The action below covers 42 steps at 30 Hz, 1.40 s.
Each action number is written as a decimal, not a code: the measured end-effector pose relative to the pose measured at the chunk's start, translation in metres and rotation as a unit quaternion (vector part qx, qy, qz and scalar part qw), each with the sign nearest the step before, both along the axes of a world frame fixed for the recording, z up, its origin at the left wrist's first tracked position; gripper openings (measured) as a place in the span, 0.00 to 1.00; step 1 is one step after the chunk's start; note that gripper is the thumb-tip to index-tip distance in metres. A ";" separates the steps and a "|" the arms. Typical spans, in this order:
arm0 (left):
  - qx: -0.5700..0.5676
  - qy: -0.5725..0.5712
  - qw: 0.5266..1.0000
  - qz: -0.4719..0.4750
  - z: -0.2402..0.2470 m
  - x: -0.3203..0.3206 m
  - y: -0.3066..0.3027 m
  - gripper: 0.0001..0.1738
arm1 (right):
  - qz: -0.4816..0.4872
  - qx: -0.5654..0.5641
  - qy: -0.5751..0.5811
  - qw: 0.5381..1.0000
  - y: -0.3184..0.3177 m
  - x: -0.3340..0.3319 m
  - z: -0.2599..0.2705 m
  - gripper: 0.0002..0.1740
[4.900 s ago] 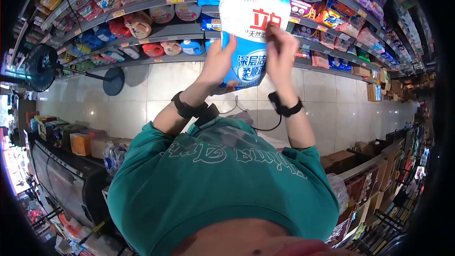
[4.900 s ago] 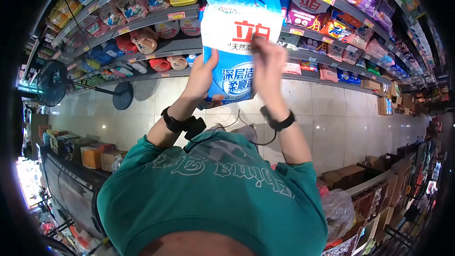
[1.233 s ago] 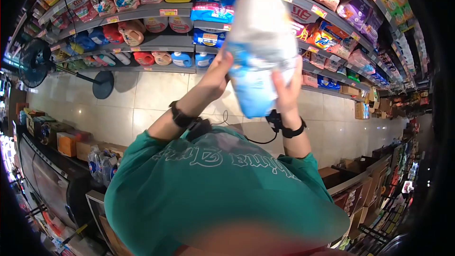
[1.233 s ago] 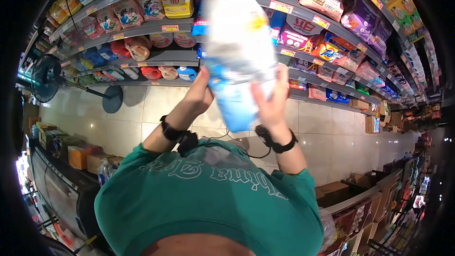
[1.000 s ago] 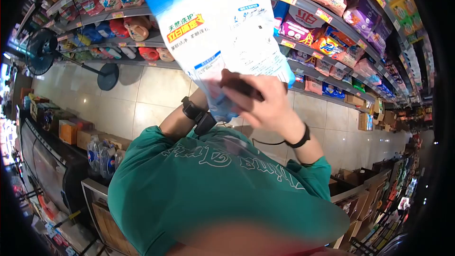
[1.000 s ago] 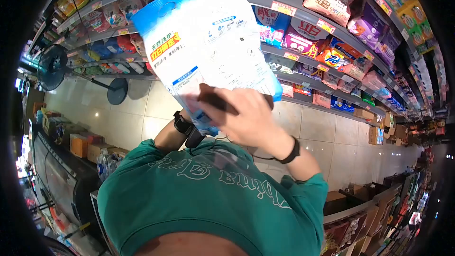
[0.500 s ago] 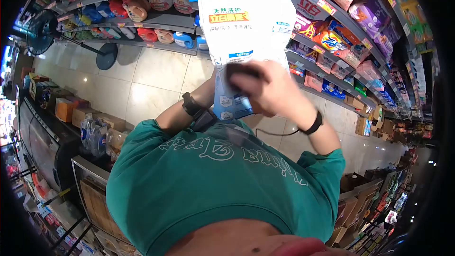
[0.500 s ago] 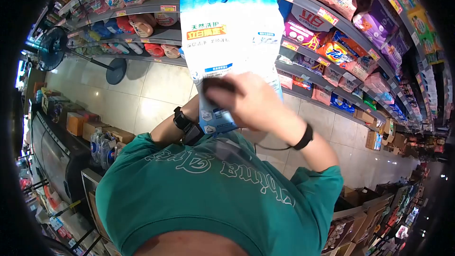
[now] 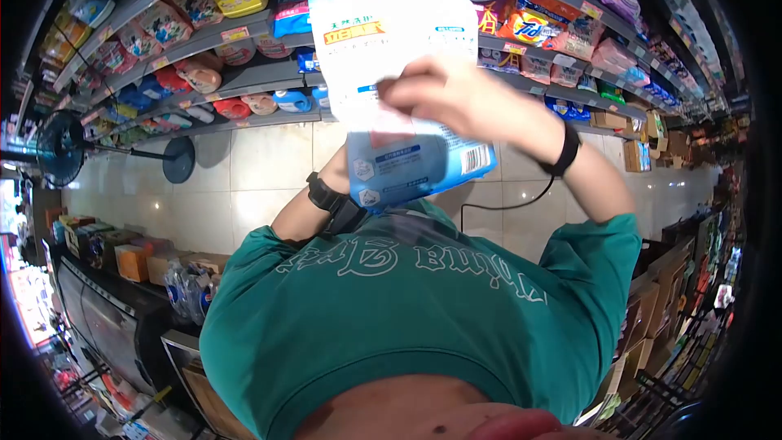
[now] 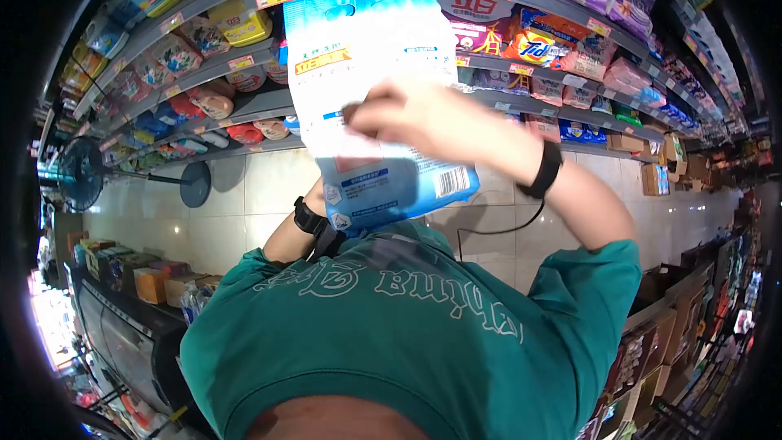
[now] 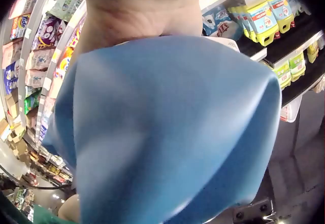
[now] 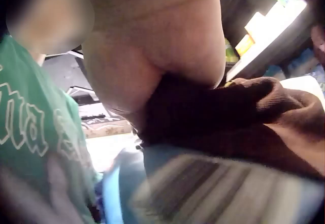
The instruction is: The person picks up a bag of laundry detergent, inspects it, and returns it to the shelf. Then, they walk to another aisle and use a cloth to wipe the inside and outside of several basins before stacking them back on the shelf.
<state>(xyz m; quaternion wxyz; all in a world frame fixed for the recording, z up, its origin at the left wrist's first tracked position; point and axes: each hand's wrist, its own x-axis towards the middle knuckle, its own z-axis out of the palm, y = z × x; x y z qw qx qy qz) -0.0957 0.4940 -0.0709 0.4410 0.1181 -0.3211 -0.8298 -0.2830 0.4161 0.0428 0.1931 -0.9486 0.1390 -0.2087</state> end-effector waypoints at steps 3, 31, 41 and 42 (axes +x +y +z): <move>0.024 0.011 0.999 -0.026 -0.002 0.001 0.001 0.24 | -0.168 -0.183 -0.024 0.968 -0.066 -0.033 0.005 0.16; -0.097 0.179 0.958 0.201 0.013 0.056 -0.224 0.48 | -0.383 -0.030 -0.023 0.923 -0.107 0.128 0.026 0.55; -0.352 -0.363 0.846 0.168 0.061 0.063 -0.240 0.38 | -0.363 0.452 -0.419 0.699 -0.180 0.015 -0.052 0.22; -0.348 -0.349 0.860 0.133 0.071 0.073 -0.245 0.38 | -0.364 0.447 -0.419 0.702 -0.177 0.007 -0.061 0.22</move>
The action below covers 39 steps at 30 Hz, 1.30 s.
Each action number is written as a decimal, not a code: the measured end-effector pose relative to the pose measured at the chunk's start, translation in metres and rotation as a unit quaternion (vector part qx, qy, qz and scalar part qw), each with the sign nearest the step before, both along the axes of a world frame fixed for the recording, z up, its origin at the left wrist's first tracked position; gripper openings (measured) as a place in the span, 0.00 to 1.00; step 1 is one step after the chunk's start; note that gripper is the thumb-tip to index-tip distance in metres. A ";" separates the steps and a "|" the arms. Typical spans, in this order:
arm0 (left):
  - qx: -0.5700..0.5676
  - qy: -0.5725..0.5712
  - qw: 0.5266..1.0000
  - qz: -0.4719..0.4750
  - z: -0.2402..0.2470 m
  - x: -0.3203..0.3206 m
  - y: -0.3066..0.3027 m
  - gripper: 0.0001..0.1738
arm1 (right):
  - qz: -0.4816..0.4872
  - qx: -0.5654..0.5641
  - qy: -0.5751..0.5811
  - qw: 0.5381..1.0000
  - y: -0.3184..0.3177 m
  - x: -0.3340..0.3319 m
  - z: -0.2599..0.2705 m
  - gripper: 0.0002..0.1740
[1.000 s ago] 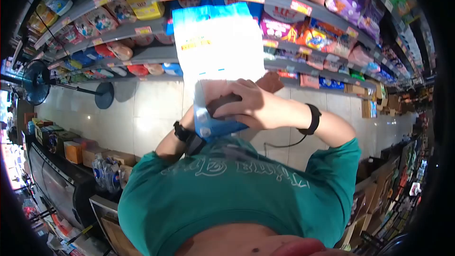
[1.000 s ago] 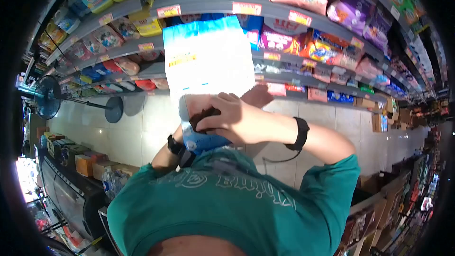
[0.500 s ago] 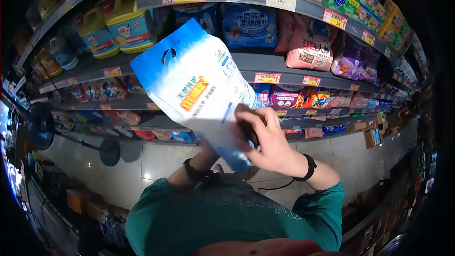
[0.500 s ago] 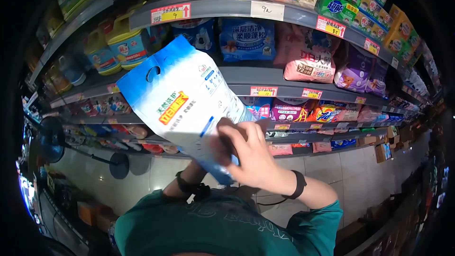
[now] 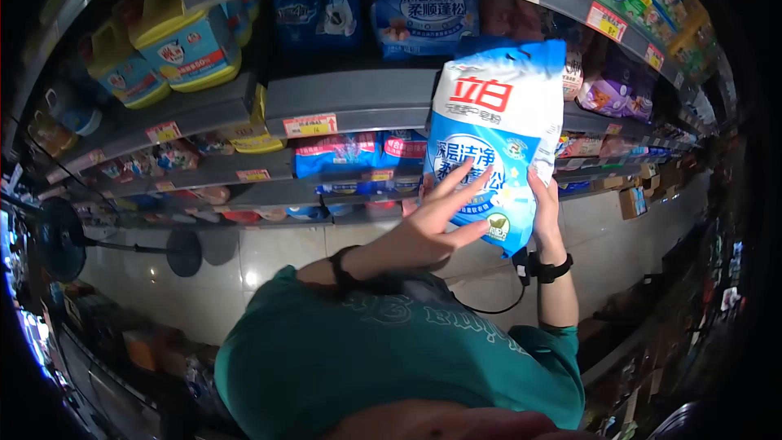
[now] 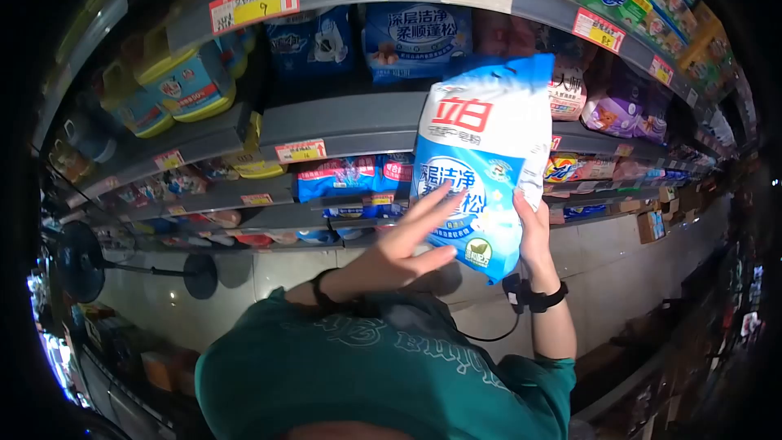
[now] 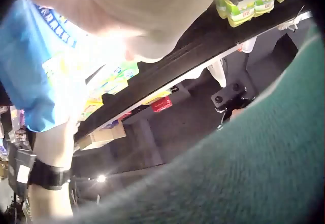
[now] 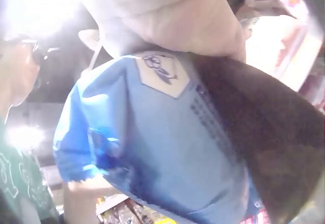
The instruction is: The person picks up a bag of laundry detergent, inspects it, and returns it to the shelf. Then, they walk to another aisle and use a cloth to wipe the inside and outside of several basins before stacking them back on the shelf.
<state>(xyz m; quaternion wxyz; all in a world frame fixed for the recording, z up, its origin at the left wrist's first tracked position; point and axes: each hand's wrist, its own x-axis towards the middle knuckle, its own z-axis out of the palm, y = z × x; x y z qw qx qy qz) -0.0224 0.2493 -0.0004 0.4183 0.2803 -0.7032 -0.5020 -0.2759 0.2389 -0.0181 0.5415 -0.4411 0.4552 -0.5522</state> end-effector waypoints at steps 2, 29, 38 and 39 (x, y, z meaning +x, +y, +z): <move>-0.040 -0.009 0.999 0.036 -0.014 0.011 -0.015 0.38 | -0.001 -0.010 0.009 1.000 0.006 -0.016 -0.009 0.23; -0.121 0.051 0.901 0.414 0.025 0.017 -0.242 0.24 | -0.228 -0.298 0.501 0.780 -0.179 0.069 0.067 0.21; -0.171 -0.006 0.904 0.391 0.002 0.027 -0.243 0.27 | -0.271 -0.509 0.506 0.641 -0.232 0.142 0.084 0.16; -0.171 -0.018 0.905 0.390 0.000 0.026 -0.243 0.27 | -0.270 -0.518 0.494 0.644 -0.238 0.144 0.073 0.17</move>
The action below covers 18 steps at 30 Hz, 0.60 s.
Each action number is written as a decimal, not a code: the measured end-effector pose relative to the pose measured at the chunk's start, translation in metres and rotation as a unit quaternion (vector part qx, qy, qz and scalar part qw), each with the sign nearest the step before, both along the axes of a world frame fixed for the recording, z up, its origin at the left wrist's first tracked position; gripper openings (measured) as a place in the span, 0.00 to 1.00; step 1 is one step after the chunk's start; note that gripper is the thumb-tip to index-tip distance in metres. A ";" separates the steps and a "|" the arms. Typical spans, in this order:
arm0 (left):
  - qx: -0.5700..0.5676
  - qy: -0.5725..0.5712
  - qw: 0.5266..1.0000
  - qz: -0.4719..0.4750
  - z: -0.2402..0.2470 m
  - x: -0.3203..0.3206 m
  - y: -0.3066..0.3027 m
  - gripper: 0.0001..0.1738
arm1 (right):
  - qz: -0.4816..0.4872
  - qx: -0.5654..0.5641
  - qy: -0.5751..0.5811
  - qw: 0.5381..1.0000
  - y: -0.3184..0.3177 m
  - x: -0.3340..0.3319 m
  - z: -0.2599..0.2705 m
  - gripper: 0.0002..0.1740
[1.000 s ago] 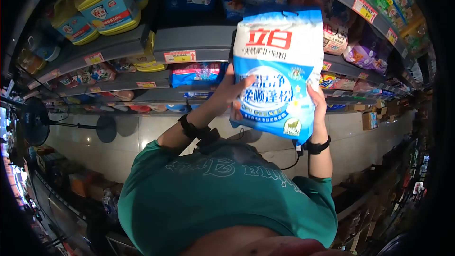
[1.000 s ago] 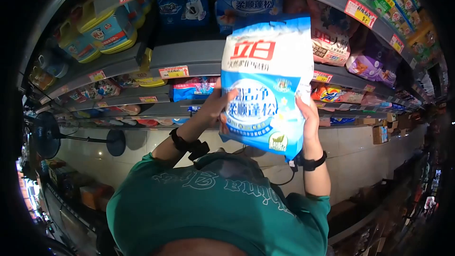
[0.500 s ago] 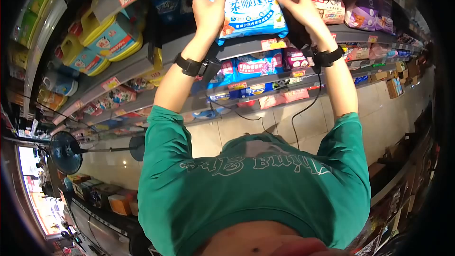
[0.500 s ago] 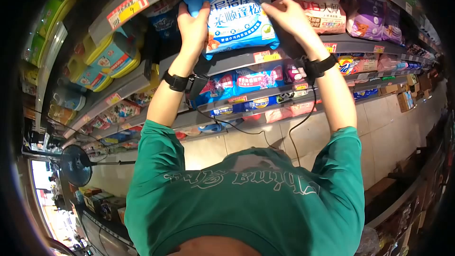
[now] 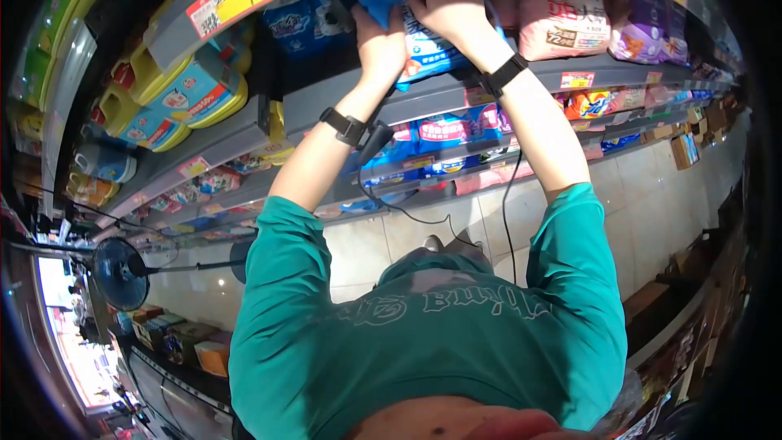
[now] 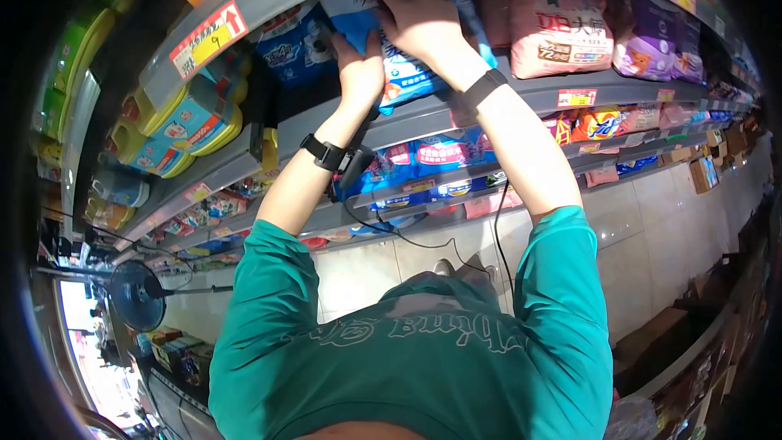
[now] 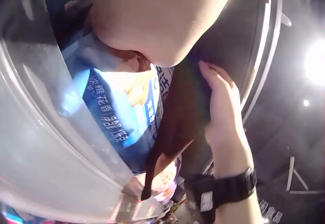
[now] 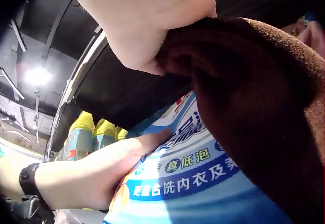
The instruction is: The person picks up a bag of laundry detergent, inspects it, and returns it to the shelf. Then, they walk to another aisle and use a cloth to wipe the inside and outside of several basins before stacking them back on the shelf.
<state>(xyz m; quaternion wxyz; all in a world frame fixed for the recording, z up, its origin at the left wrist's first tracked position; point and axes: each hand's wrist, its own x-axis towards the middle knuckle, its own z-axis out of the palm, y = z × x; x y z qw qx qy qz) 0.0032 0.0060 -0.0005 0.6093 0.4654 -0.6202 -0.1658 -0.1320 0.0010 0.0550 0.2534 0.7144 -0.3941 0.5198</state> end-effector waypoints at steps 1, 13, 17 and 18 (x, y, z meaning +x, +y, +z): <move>-0.001 -0.012 1.000 0.019 -0.007 0.001 -0.006 0.29 | -0.009 0.002 0.005 1.000 -0.010 0.001 -0.012 0.16; -0.023 -0.115 0.993 0.026 0.001 0.002 -0.004 0.27 | -0.012 0.047 -0.008 0.999 0.017 0.004 -0.014 0.15; -0.003 -0.197 0.980 0.016 0.004 0.003 -0.018 0.27 | -0.007 0.053 -0.005 0.999 0.025 -0.004 -0.013 0.14; 0.023 -0.168 0.985 0.029 0.003 0.001 -0.018 0.35 | -0.006 0.065 -0.007 0.998 0.029 -0.005 -0.013 0.14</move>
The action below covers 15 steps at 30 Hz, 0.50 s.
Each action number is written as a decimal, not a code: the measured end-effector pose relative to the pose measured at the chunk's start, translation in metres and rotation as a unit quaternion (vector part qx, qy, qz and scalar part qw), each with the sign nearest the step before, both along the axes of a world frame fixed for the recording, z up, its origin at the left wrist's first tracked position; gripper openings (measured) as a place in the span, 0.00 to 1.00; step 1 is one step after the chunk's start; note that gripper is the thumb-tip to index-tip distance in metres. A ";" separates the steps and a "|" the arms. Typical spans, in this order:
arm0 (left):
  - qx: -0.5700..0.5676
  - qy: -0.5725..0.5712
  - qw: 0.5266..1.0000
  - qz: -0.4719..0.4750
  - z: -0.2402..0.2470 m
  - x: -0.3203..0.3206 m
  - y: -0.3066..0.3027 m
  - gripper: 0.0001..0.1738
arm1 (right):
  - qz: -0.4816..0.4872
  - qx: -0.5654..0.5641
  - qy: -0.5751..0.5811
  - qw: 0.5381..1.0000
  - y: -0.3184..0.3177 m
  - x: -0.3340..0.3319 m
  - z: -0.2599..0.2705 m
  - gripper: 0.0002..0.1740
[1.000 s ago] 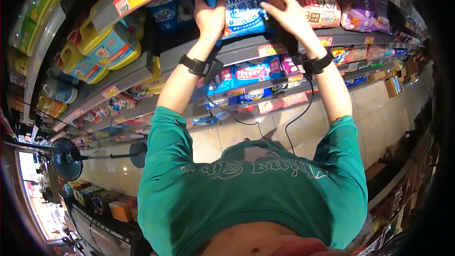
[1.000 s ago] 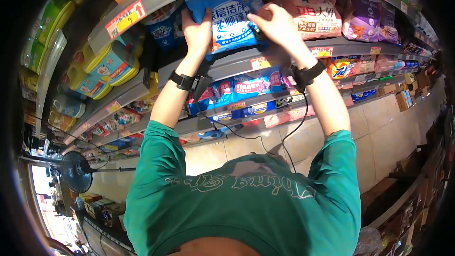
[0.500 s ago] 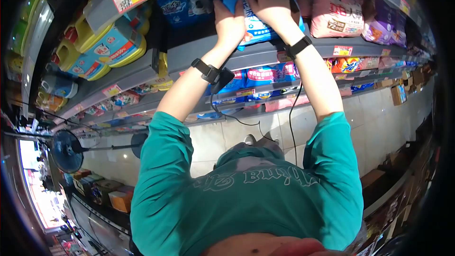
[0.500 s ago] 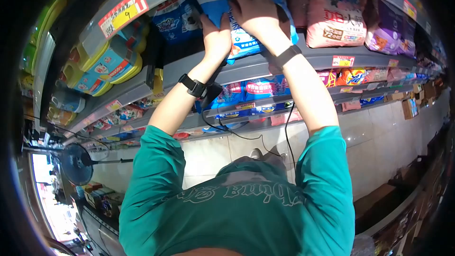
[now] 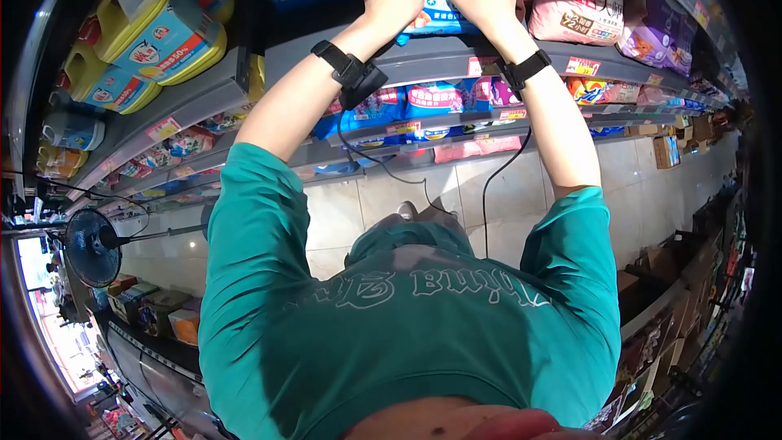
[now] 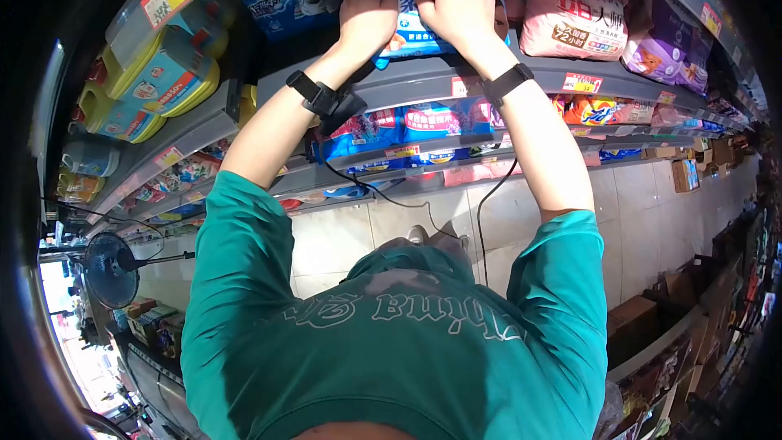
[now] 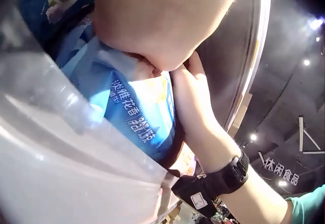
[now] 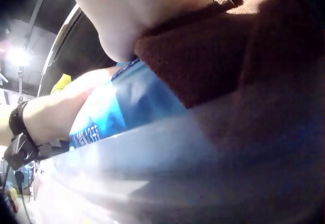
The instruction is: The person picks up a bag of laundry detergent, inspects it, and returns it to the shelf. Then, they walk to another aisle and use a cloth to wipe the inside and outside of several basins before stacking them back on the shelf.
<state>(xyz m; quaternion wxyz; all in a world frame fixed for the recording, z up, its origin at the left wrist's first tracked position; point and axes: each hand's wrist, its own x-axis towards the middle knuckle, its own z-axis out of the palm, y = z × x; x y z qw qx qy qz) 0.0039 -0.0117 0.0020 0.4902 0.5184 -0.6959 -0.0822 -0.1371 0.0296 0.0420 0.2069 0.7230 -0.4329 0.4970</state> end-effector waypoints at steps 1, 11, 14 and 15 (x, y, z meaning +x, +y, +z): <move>0.022 0.031 0.999 0.018 -0.002 -0.002 0.000 0.43 | 0.003 0.016 0.002 1.000 0.003 0.001 0.002 0.14; -0.035 0.076 0.994 0.069 -0.022 -0.006 -0.003 0.38 | -0.028 0.078 0.012 0.996 0.002 0.007 -0.007 0.15; -0.050 0.068 0.992 0.093 -0.028 -0.008 -0.010 0.37 | -0.026 0.060 0.017 0.998 -0.004 0.004 -0.012 0.15; -0.049 0.068 0.991 0.100 -0.028 -0.008 -0.006 0.37 | -0.024 0.056 0.017 0.998 -0.006 0.003 -0.014 0.15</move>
